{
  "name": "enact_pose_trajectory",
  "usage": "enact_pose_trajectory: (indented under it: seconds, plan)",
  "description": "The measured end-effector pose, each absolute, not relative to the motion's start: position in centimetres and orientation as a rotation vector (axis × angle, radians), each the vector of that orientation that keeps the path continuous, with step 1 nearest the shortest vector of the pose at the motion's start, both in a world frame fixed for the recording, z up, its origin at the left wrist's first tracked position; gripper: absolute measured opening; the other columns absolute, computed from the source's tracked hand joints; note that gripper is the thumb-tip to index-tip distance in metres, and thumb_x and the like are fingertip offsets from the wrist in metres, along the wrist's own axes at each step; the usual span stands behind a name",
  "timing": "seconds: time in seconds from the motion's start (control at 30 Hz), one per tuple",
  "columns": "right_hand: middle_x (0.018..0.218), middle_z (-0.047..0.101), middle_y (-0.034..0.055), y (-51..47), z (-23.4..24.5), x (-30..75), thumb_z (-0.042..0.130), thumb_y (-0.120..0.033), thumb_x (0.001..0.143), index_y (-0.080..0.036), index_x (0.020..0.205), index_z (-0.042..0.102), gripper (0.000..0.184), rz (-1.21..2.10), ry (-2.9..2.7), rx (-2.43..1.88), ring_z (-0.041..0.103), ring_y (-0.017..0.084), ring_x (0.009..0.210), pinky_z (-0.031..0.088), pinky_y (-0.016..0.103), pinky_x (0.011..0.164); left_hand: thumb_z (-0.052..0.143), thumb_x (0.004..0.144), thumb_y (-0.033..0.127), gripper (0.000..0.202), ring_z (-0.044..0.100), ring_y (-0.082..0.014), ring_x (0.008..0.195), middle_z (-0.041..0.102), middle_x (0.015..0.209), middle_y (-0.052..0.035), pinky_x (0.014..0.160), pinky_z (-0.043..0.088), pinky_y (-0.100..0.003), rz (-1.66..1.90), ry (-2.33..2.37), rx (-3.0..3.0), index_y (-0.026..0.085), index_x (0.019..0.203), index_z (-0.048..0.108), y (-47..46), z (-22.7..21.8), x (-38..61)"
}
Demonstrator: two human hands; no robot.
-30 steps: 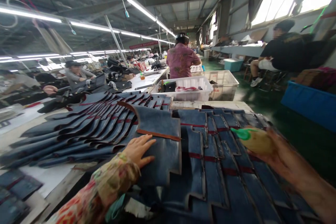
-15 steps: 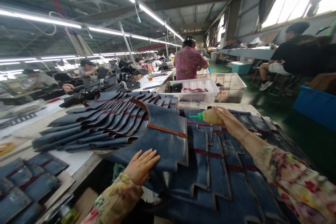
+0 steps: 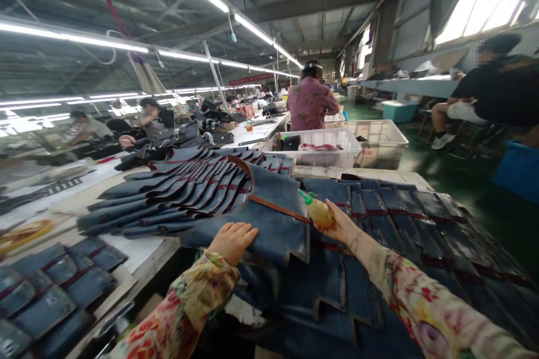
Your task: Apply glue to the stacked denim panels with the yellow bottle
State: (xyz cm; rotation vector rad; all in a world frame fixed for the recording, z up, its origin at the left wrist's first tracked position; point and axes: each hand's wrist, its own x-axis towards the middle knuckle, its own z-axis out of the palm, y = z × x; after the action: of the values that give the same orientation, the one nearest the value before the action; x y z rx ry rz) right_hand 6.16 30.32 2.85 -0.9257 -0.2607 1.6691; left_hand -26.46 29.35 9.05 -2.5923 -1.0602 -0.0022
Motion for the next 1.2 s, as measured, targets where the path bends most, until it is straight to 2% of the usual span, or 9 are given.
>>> enact_pose_trajectory:
  seconds: [0.13,0.27,0.37,0.53,0.67,0.87,0.97,1.07,1.2]
  plan:
    - [0.078,0.062,0.0080,32.2,3.5,4.5,0.041,-0.046,0.094,-0.013,0.103,0.054,0.037,1.676,-0.309,-0.926,0.062,0.018,0.066,0.055,0.028,0.050,0.036,0.087,0.011,0.036,0.053,-0.0252,0.110,0.063,0.114,-0.0085,0.100,0.035,-0.049,-0.033,-0.838,-2.535,0.019,0.112,0.060,29.3,12.6,-24.8]
    - [0.082,0.063,0.0086,33.5,4.9,3.1,0.039,-0.044,0.095,-0.014,0.105,0.055,0.035,1.692,-0.365,-0.911,0.063,0.019,0.068,0.054,0.029,0.048,0.031,0.089,0.012,0.035,0.046,-0.0273,0.119,0.063,0.109,-0.0129,0.106,0.028,-0.051,-0.071,-0.629,-2.456,0.011,0.104,0.063,29.7,18.5,-22.2]
    - [0.084,0.064,0.0084,34.1,5.2,2.5,0.039,-0.045,0.094,-0.015,0.105,0.056,0.036,1.699,-0.379,-0.889,0.063,0.020,0.070,0.054,0.030,0.049,0.035,0.085,0.009,0.037,0.039,-0.0269,0.125,0.058,0.121,-0.0112,0.106,0.024,-0.053,-0.129,-0.759,-2.488,0.015,0.113,0.059,30.3,20.6,-22.6]
    - [0.079,0.063,0.0076,34.4,4.7,2.4,0.042,-0.044,0.093,-0.014,0.102,0.056,0.034,1.673,-0.388,-0.948,0.062,0.018,0.066,0.054,0.029,0.049,0.047,0.060,0.007,0.078,0.038,-0.0237,0.127,0.041,0.140,-0.0066,0.103,0.032,-0.045,0.015,-1.350,-2.468,0.022,0.135,0.037,31.6,15.6,-29.2]
    - [0.078,0.063,0.0072,34.4,5.3,1.9,0.042,-0.043,0.094,-0.013,0.098,0.057,0.034,1.653,-0.419,-0.965,0.061,0.017,0.064,0.054,0.029,0.048,0.039,0.066,0.002,0.069,0.038,-0.0235,0.128,0.044,0.138,-0.0055,0.107,0.023,-0.052,-0.004,-1.405,-2.414,0.023,0.132,0.044,32.4,11.9,-33.5]
    - [0.077,0.062,0.0073,34.7,7.2,0.8,0.041,-0.042,0.095,-0.013,0.094,0.057,0.033,1.607,-0.456,-0.938,0.060,0.018,0.064,0.053,0.030,0.047,0.032,0.080,0.002,0.052,0.041,-0.0246,0.125,0.054,0.129,-0.0043,0.110,0.014,-0.053,-0.233,-1.038,-2.407,0.026,0.117,0.058,31.5,14.6,-31.7]
    - [0.075,0.061,0.0064,35.0,7.4,0.4,0.041,-0.042,0.094,-0.014,0.092,0.057,0.033,1.579,-0.490,-0.976,0.059,0.017,0.062,0.053,0.029,0.048,0.032,0.083,0.005,0.046,0.046,-0.0264,0.120,0.057,0.123,-0.0090,0.108,0.021,-0.054,-0.126,-1.105,-2.377,0.022,0.116,0.060,30.7,14.2,-30.9]
    - [0.073,0.060,0.0054,35.1,7.0,0.5,0.040,-0.042,0.095,-0.014,0.090,0.055,0.032,1.553,-0.500,-1.033,0.059,0.017,0.061,0.053,0.029,0.050,0.031,0.080,0.002,0.053,0.051,-0.0269,0.115,0.054,0.127,-0.0125,0.097,0.038,-0.051,0.240,-1.403,-2.371,0.019,0.126,0.051,30.0,11.9,-31.3]
    - [0.078,0.060,0.0062,34.7,6.7,1.5,0.040,-0.041,0.094,-0.014,0.093,0.054,0.031,1.479,-0.583,-1.116,0.059,0.017,0.065,0.053,0.029,0.053,0.032,0.077,0.003,0.062,0.037,-0.0234,0.129,0.038,0.142,-0.0062,0.104,0.031,-0.049,0.218,-1.510,-2.336,0.023,0.136,0.038,28.6,10.2,-31.8]
